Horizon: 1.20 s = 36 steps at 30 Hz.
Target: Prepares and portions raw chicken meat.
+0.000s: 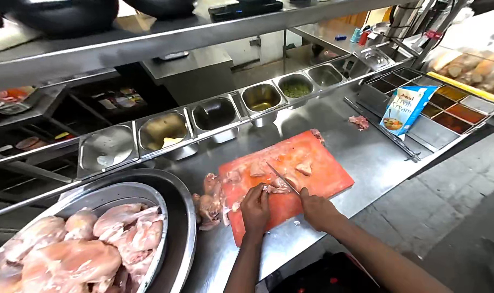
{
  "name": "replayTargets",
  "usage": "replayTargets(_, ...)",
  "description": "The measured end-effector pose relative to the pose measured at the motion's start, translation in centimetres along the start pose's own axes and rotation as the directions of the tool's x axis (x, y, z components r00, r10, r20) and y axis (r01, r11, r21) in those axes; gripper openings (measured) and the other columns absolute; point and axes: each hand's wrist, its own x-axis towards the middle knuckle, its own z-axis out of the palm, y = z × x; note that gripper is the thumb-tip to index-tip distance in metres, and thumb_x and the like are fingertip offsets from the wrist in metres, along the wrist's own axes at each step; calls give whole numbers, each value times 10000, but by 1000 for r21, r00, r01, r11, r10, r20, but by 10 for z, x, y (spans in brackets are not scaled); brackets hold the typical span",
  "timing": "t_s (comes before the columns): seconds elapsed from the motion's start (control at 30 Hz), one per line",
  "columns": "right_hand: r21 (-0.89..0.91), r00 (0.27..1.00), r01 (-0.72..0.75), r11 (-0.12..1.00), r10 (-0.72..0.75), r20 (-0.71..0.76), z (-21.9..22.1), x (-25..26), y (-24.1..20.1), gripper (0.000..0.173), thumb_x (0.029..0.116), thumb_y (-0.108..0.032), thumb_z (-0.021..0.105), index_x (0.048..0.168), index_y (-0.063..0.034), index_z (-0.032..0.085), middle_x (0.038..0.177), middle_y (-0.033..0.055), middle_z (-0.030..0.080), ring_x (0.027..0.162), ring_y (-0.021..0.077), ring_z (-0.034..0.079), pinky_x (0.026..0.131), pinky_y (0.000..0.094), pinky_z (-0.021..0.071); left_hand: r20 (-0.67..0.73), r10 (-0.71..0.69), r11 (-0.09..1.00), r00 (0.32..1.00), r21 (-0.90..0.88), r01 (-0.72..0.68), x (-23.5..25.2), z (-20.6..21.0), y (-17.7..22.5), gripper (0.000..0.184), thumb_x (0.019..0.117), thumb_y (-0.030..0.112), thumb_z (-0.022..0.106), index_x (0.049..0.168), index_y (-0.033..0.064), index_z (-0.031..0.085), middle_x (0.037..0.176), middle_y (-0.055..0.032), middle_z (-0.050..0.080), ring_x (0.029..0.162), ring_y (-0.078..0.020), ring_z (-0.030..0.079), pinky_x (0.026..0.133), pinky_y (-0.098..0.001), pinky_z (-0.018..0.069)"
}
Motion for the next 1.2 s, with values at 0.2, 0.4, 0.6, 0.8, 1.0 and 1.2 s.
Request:
replayTargets(0.2,-8,995,-40,999,41,93,9,-40,30,524,964,-59,569,1442,-54,354,1108,254,663,1030,462,692,836,614,566,-14,-105,993,994,-58,104,-7,-3,-5,164,952,154,670,1051,77,774,957,-15,744,810,-56,703,744,-236,606)
replayTargets(0.4,3,990,-52,999,52,134,14,-60,63,403,1023,-123,500,1395,-44,368,1029,247,657,979,459,698,804,608,570,8,-94,994,996,-45,94,-25,-22,-20,144,938,139,677,1018,78,780,977,-20,757,850,-55,712,774,-228,606)
replayTargets(0.6,18,998,20,1000,-21,65,-4,-65,69,347,1087,-275,438,1362,-64,441,981,228,667,966,456,688,815,609,553,97,-62,998,993,-22,64,-31,-36,-27,194,948,145,637,1029,54,787,1066,-64,764,954,-111,729,853,-274,610)
replayTargets(0.8,10,915,169,986,-153,-373,-10,-58,46,279,1100,-356,400,1145,-120,543,721,77,636,702,313,704,638,487,568,92,-9,1000,996,-12,10,-28,-36,-21,180,944,120,640,1025,52,786,1069,-56,761,971,-100,723,875,-267,604)
replayTargets(1.0,-79,996,42,996,-36,77,-9,-17,21,334,1019,-85,495,1343,-57,420,1078,222,668,1036,434,694,830,592,568,55,-4,999,998,47,1,-29,-40,-20,182,948,143,639,1014,65,789,1067,-52,763,984,-101,723,879,-262,600)
replayTargets(1.2,-27,997,56,998,-54,52,-7,-11,48,298,1079,-249,467,1323,-78,466,1057,205,674,1023,419,691,834,589,560,-6,-138,990,990,15,139,-38,-60,-35,177,946,122,634,1042,53,766,1010,-33,759,842,-65,714,777,-246,611)
